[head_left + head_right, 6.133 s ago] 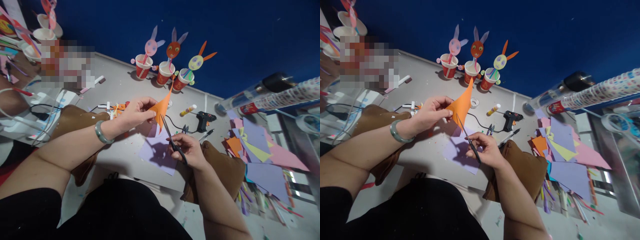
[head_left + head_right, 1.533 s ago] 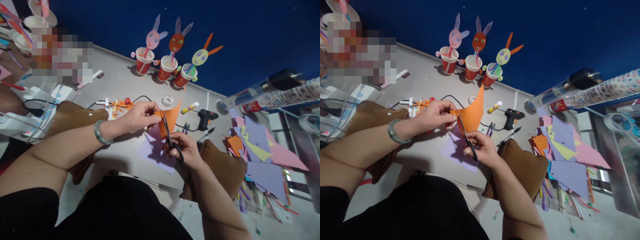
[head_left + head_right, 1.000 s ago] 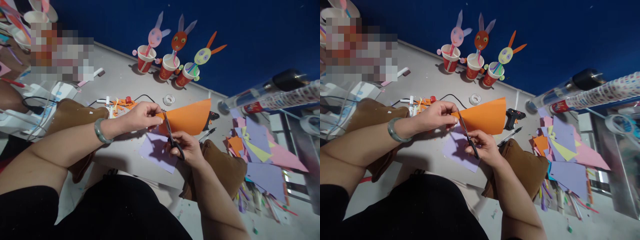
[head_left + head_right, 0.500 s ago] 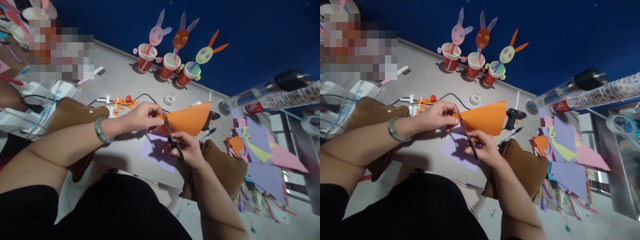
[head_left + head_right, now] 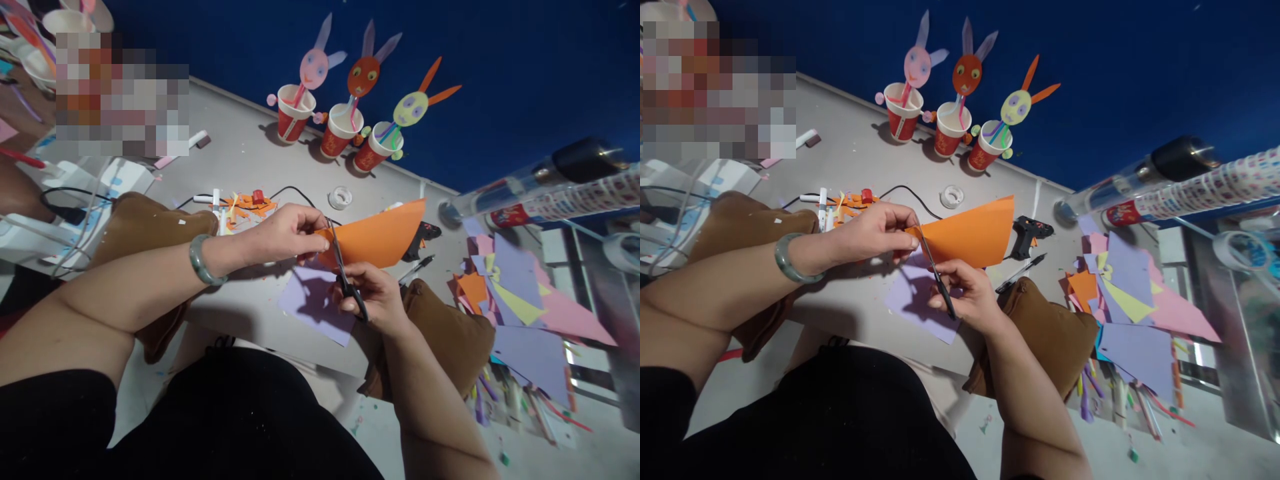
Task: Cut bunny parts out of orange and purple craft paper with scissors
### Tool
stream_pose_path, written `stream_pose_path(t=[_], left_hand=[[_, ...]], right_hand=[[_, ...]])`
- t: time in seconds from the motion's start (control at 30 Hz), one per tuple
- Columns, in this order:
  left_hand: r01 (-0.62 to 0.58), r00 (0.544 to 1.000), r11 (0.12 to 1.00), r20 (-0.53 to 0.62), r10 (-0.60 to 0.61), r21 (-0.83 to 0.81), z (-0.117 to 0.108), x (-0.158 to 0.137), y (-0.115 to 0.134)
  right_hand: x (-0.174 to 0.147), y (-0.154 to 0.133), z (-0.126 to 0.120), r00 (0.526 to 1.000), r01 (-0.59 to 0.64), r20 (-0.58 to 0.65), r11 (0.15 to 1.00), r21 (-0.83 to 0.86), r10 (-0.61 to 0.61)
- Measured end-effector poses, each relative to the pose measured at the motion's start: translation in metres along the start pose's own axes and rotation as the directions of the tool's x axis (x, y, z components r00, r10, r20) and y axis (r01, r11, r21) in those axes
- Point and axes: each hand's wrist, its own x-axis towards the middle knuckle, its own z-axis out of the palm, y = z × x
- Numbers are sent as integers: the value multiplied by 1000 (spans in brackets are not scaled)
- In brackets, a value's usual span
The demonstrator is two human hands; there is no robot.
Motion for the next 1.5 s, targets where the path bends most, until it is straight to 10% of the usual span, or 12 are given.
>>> stream_pose_path(t=[1.5], left_hand=[[-22, 999, 1000, 38, 22, 12, -2, 0, -2]], right_hand=[[-2, -3, -2, 998, -54, -45, 998, -27, 52]])
